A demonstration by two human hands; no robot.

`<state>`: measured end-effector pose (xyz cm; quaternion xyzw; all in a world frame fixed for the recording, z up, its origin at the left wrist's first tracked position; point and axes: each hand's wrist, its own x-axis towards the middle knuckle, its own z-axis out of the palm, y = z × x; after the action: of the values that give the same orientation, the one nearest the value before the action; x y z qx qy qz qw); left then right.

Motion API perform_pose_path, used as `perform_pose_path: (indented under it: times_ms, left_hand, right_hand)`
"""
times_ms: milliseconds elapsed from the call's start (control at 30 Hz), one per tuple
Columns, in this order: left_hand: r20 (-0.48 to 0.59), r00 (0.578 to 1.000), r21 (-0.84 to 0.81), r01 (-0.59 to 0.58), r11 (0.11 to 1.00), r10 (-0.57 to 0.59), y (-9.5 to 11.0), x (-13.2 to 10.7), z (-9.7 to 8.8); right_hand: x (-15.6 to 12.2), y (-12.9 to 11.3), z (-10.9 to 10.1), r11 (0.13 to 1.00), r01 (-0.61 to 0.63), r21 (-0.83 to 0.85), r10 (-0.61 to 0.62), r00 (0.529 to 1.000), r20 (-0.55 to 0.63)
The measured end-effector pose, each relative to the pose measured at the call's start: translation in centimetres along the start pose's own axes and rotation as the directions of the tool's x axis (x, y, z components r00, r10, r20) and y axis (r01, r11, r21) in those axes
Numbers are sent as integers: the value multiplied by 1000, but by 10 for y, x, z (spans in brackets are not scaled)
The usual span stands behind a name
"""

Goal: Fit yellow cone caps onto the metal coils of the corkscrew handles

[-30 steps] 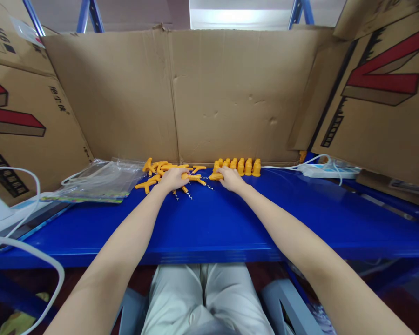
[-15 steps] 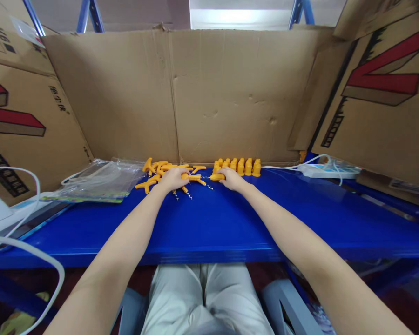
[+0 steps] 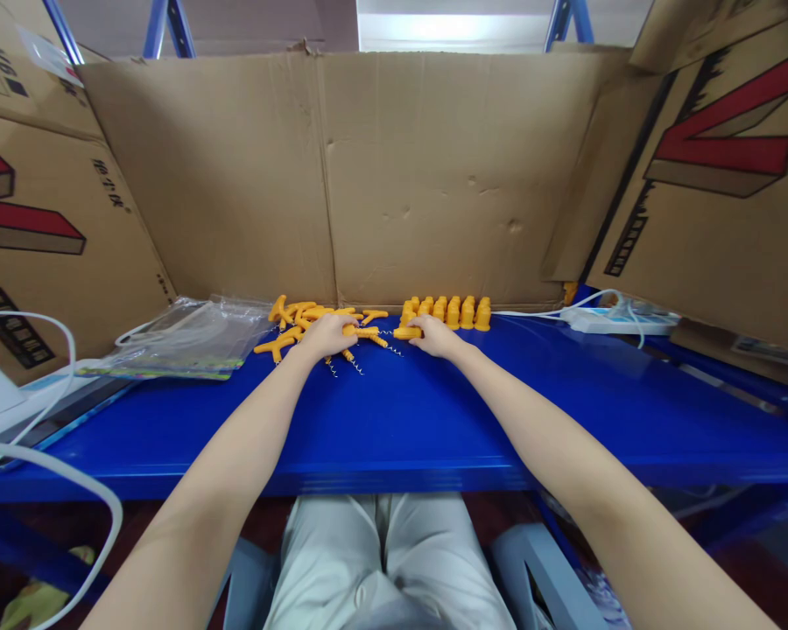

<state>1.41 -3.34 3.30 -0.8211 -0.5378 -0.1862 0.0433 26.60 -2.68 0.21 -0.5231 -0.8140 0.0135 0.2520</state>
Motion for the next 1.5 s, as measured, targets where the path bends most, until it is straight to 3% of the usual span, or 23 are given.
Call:
perform_pose_path:
  times_ms: [367, 700, 967, 1167, 1267, 1500]
  left_hand:
    - [-10, 998, 17, -66, 998, 67, 12, -2, 0]
    - [10, 999, 24, -42, 999, 42, 10, -1, 3]
    - [29, 999, 34, -28, 999, 27, 8, 1, 4]
    - [27, 999, 23, -36, 999, 35, 5, 2, 5]
    - [24, 999, 13, -33, 999, 32, 4, 2, 6]
    - [18, 999, 8, -47, 999, 47, 6, 2, 8]
  right_hand:
    - [1, -13, 5, 992, 113, 63, -111, 993, -43]
    - [2, -12, 8, 986, 140, 88, -135, 989, -67]
    - [-3, -11, 3, 940, -7, 341, -1, 1000, 23]
    - [-2, -9, 1, 707, -177, 684, 97, 983, 154]
    - [-3, -11, -3, 646, -254, 720, 137, 966, 218]
    - [-5, -15, -10, 639, -348, 686, 204, 937, 285]
